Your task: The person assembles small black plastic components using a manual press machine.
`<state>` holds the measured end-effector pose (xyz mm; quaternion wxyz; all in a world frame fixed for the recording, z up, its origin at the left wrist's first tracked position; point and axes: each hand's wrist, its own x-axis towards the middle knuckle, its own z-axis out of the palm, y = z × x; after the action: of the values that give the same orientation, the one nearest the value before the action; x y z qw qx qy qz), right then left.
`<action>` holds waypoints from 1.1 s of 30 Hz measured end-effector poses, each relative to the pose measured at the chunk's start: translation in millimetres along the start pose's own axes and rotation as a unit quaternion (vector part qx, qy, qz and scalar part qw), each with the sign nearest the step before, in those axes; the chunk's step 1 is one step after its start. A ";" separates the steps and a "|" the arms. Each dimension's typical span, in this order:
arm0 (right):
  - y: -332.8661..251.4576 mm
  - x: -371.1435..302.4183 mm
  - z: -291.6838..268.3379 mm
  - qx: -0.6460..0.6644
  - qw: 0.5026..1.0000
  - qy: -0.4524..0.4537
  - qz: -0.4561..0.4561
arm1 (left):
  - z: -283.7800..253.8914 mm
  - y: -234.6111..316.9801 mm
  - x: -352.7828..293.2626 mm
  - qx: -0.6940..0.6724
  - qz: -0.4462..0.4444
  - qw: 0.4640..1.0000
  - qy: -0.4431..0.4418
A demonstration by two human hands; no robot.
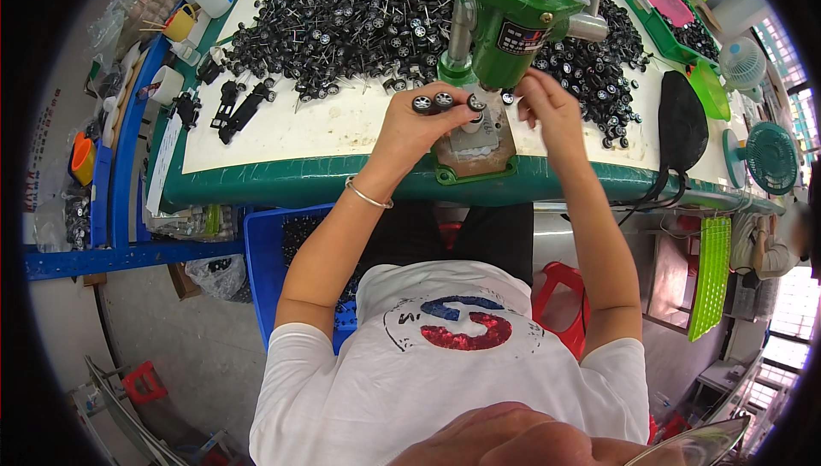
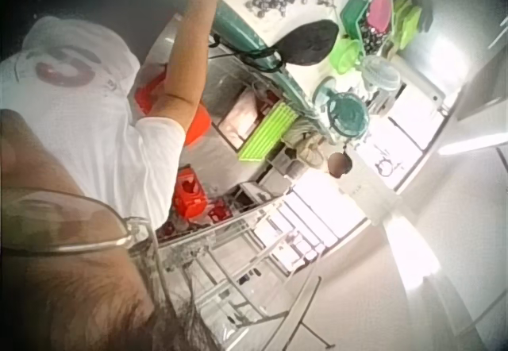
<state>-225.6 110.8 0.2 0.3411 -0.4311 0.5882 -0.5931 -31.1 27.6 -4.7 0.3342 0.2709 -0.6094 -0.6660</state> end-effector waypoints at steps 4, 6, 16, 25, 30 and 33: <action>-36.6 17.5 -20.2 0.011 0.998 0.058 -0.022 | 8.8 2.3 3.7 -0.019 0.045 0.999 -0.002; -46.2 36.0 -40.6 0.008 0.996 0.050 -0.067 | 11.1 2.2 6.6 -0.014 0.042 0.999 0.003; -199.0 108.4 -0.8 0.186 0.973 0.044 -0.132 | 8.9 5.5 8.5 0.067 0.081 0.995 0.004; -201.3 70.7 31.0 0.129 0.950 0.185 -0.215 | 8.2 7.0 4.7 0.069 0.072 0.995 -0.002; -200.6 51.4 9.0 0.399 0.904 0.006 -0.151 | 7.4 1.9 8.0 0.083 0.077 0.993 -0.007; -184.8 48.4 7.7 0.389 0.880 -0.041 -0.271 | 7.8 1.4 8.3 0.083 0.059 0.995 -0.009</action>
<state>-218.8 77.5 188.3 0.3312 -0.4303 0.1560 -0.8251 -42.2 26.1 -2.0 0.3434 0.2554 -0.6804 -0.5949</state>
